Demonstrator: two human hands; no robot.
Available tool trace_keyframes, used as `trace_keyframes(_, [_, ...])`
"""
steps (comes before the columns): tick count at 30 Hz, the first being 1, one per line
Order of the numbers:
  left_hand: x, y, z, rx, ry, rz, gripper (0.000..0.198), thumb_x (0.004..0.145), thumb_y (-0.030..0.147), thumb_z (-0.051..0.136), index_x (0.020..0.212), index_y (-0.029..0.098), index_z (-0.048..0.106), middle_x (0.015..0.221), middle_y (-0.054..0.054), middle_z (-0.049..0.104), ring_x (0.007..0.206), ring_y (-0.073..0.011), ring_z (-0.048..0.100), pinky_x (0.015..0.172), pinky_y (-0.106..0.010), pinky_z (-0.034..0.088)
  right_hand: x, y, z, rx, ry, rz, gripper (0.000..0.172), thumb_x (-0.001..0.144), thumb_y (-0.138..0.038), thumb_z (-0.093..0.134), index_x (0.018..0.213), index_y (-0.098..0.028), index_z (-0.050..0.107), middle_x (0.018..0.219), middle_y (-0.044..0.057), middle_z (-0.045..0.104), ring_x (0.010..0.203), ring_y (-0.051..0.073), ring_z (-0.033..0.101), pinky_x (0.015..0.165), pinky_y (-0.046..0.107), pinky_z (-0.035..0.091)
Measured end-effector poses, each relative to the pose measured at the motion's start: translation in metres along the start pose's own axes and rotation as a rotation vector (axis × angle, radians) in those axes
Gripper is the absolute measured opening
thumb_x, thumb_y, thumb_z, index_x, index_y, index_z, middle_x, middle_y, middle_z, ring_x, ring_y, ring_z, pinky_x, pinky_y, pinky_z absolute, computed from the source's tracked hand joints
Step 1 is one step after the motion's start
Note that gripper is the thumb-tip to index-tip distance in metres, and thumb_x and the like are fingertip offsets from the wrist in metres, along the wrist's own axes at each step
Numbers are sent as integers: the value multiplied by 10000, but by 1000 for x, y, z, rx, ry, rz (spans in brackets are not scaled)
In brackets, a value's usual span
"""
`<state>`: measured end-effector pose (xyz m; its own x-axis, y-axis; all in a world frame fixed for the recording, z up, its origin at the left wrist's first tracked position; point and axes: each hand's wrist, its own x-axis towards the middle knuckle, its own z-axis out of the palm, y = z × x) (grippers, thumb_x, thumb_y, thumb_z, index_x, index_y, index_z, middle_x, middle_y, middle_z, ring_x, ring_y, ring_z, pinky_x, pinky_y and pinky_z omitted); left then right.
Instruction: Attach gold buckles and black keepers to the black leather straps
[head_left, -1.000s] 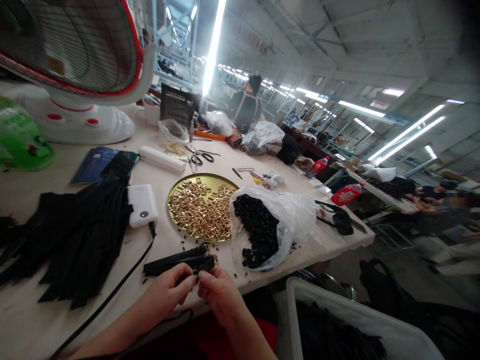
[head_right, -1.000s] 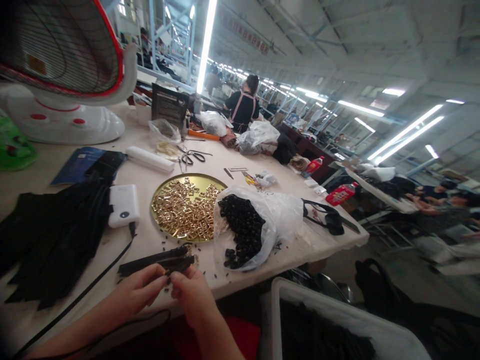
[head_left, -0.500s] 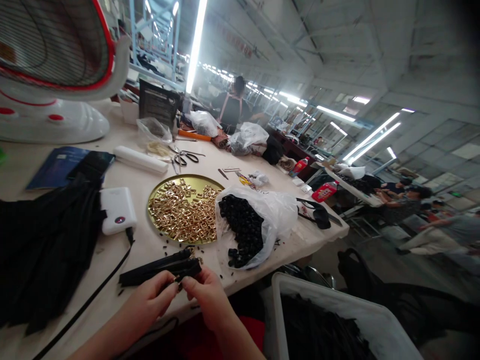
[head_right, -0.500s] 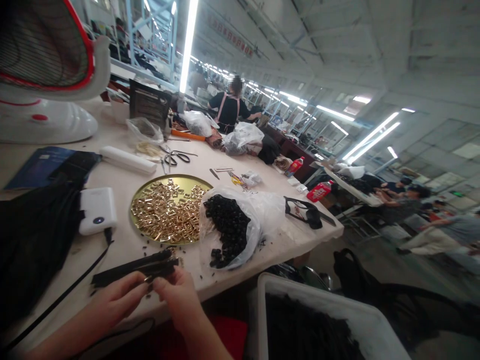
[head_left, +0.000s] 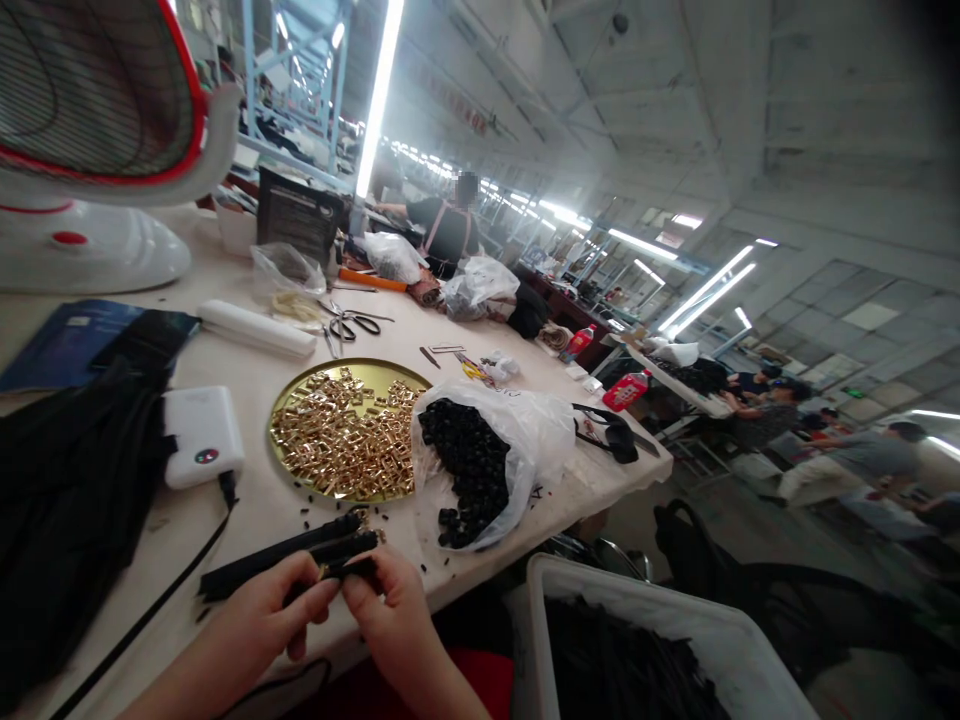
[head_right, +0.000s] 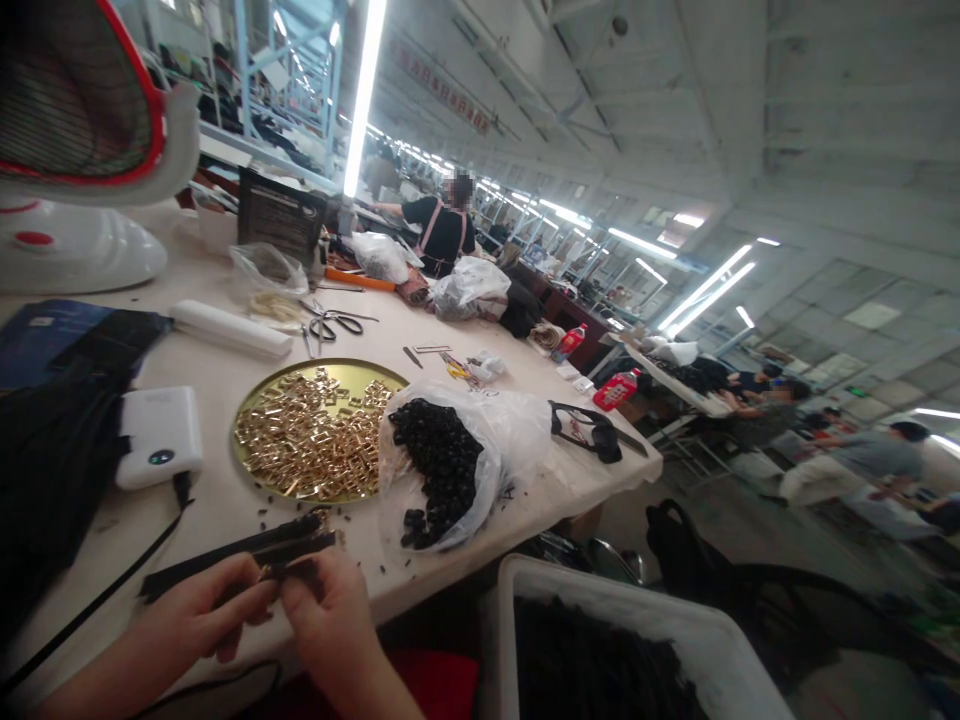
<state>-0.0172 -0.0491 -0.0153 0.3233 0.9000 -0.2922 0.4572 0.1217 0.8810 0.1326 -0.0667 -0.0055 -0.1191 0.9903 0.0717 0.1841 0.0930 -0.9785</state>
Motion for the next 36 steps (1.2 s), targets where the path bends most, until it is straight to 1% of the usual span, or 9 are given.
trace_keyframes(4, [-4,1,5,-60,-41,24,304,730,500,469,664,207,518,486,84,487,442,-114,473,468,-208,373,0,-2,-3,-114,24,-58,136,783,-191,509,742,-192,638,743,6,585,720,153,511,660,253,386])
trace_keyframes(10, [-5,0,2,-91,-20,35,294,721,487,480,662,203,525,564,64,523,436,-100,449,428,-199,369,3,12,4,73,0,46,146,789,-234,500,785,-175,633,678,-7,566,635,137,492,581,236,381])
trace_keyframes(15, [1,-5,6,-142,47,5,290,715,494,497,721,205,483,553,73,499,408,-86,433,405,-189,350,-2,1,2,-140,-40,-96,193,823,-190,461,776,-185,648,774,10,606,743,149,535,676,248,390])
trace_keyframes(19, [1,0,5,-166,15,16,367,718,501,463,942,213,507,580,66,510,418,-95,422,369,-183,325,5,0,-31,-372,-156,-98,181,848,-259,472,900,-207,637,820,9,643,757,146,576,675,232,416])
trace_keyframes(21, [0,4,2,-100,-9,-12,351,725,513,447,886,215,538,562,65,502,410,-90,391,357,-181,300,20,7,-58,-712,10,-43,191,857,-279,461,906,-196,626,826,30,647,764,153,588,682,239,418])
trace_keyframes(23, [0,6,-1,-72,9,-40,356,723,528,435,862,218,542,553,65,510,404,-89,375,359,-182,296,38,18,-84,-1260,129,80,190,858,-240,448,903,-202,629,891,63,643,816,177,596,715,275,411])
trace_keyframes(24, [0,7,-1,-74,25,-49,357,720,531,433,861,222,541,548,66,510,406,-91,377,360,-182,295,47,23,-95,-1341,156,127,170,833,-217,480,854,-164,640,869,105,642,802,215,601,695,310,410])
trace_keyframes(29, [-1,3,1,-87,18,-51,323,697,522,433,798,237,545,521,72,497,388,-89,359,344,-180,267,71,45,-113,-1485,169,194,120,761,-172,556,809,-108,646,823,157,638,791,263,609,659,340,402])
trace_keyframes(36, [-5,-1,-4,-108,-32,-101,378,693,553,429,844,220,524,522,81,461,371,-73,295,341,-170,227,65,46,-119,-1503,89,189,148,792,-194,514,759,-146,650,837,116,638,777,229,613,644,311,394])
